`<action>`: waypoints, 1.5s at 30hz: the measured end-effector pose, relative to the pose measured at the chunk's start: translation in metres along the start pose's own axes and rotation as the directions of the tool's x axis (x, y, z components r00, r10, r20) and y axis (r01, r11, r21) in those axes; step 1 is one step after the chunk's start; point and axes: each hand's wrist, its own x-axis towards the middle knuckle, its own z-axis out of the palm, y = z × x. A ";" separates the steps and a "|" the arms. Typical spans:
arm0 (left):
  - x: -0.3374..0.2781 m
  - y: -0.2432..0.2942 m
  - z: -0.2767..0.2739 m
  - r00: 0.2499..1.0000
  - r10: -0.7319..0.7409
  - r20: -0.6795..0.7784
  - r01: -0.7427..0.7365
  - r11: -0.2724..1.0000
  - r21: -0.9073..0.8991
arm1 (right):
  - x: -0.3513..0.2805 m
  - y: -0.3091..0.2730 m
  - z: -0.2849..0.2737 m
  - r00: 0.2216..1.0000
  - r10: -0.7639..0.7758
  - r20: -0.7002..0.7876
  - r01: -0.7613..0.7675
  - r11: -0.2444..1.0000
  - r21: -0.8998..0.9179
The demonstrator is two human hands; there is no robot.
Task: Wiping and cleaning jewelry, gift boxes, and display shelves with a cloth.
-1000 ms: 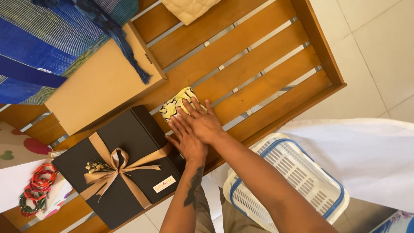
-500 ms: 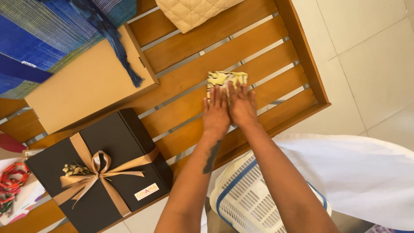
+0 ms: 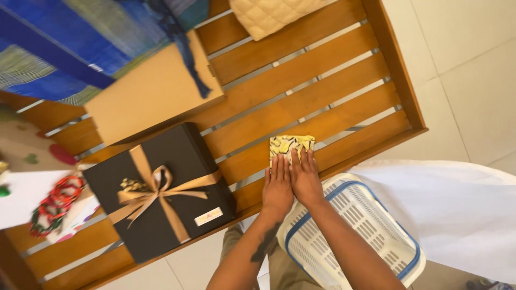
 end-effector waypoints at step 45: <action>-0.328 -0.203 -0.173 0.796 -0.605 0.011 -0.272 -0.374 -0.887 | -0.048 -0.215 -0.233 0.998 0.026 0.066 -0.069 0.551 0.832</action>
